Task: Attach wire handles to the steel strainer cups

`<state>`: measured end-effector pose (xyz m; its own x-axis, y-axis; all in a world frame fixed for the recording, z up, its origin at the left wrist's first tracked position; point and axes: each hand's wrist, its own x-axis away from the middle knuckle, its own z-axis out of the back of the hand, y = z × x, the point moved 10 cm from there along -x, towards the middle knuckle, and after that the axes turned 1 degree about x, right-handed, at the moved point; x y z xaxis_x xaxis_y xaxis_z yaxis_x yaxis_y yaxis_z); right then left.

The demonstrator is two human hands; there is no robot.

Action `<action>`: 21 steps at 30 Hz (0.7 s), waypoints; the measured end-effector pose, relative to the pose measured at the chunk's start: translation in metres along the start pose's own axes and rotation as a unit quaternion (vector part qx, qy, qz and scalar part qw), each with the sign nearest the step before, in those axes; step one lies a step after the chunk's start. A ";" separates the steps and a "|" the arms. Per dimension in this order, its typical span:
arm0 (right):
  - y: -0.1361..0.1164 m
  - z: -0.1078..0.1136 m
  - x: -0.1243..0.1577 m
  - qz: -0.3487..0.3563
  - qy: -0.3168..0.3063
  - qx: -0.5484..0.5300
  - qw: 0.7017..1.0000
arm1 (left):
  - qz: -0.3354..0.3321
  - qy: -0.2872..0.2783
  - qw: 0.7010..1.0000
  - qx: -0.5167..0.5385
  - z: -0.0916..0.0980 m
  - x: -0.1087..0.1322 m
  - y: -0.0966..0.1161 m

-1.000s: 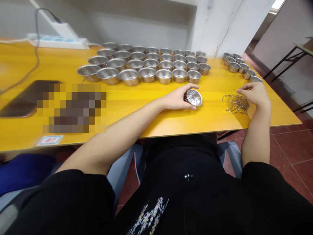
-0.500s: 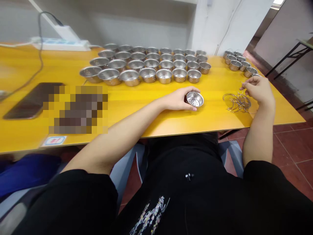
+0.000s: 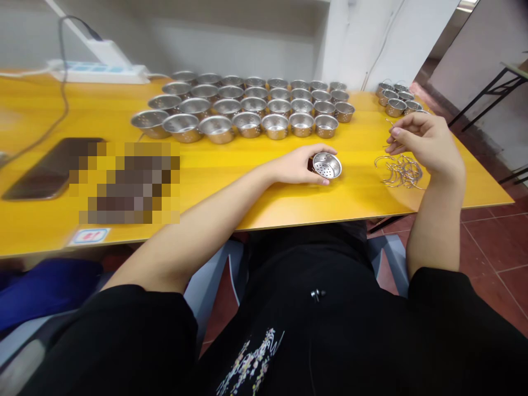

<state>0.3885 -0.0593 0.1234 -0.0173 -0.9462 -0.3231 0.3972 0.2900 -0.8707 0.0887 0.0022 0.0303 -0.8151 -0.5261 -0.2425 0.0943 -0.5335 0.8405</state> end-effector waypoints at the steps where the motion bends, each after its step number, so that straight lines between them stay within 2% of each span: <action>1: -0.010 -0.010 0.002 0.013 -0.010 -0.006 1.000 | -0.003 0.001 1.000 0.005 0.000 0.000 0.000; 3: -0.026 -0.030 0.005 0.033 -0.032 -0.023 0.999 | -0.010 0.008 1.000 0.017 0.002 0.000 0.000; 6: -0.038 -0.058 0.006 0.048 -0.060 -0.053 0.996 | -0.024 0.014 0.999 0.030 0.004 0.000 0.002; 12: -0.033 -0.106 0.002 0.057 -0.142 -0.069 0.986 | -0.048 0.017 0.999 0.013 0.007 0.000 0.007; 16: -0.026 -0.122 0.004 0.040 -0.186 -0.069 0.979 | -0.048 0.015 0.999 -0.012 0.008 0.000 0.005; 21: -0.026 -0.131 0.007 0.043 -0.220 -0.065 0.972 | -0.051 0.015 0.997 -0.057 0.011 0.001 0.007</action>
<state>0.2577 -0.0549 0.0952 0.4163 -0.8792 -0.2319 0.2596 0.3594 -0.8964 0.0825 0.0054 0.0417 -0.8061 -0.4849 -0.3393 0.0789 -0.6562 0.7504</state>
